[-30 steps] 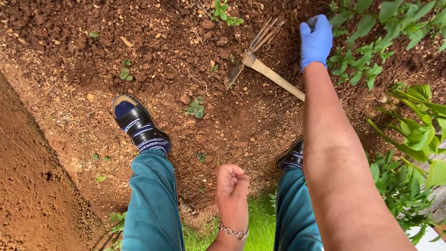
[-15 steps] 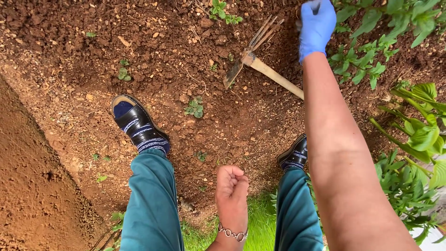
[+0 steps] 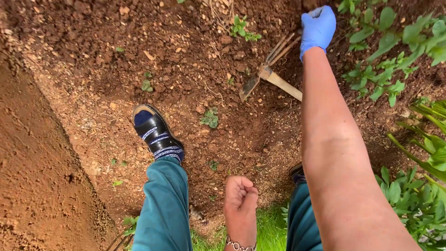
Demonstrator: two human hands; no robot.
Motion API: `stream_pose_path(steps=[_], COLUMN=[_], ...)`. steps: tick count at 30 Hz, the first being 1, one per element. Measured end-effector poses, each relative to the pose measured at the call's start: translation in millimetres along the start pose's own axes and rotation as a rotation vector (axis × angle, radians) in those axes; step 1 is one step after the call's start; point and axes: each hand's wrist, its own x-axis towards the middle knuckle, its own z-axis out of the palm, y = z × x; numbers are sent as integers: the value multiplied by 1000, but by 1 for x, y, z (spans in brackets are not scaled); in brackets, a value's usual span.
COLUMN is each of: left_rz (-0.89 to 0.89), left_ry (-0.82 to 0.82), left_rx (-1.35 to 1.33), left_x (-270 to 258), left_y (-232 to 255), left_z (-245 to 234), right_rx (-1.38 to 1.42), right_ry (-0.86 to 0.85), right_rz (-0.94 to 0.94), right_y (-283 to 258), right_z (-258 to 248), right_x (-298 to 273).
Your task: The person uses a hand hoe to loosen soil and remove small weeds from a garden bed. They repeatedly strike the ground and pull out weeds by hand, working around existing plants.
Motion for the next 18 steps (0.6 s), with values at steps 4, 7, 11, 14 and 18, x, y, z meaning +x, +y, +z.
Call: stream_pose_path(steps=[4,7,11,14,18], left_rz=[45,37,43,134,-170], left_ry=[-1,-42,-50,-30,147], left_rx=[3,-103,-185,-217,118], left_x=[2,1,13,29,49], left_y=[-4,-14,-23,-29,-17], left_z=[3,8,18,25,44], right_rx=[130,322,558,722,642], right_ry=[-45,-41,-257,-366,-460], right_rz=[134,281,292,351,401], right_y=[-40,-120,-254,-327,-421], right_z=[-16,-29,-12,43,119], right_x=[-7,-26,-58,-64,-55])
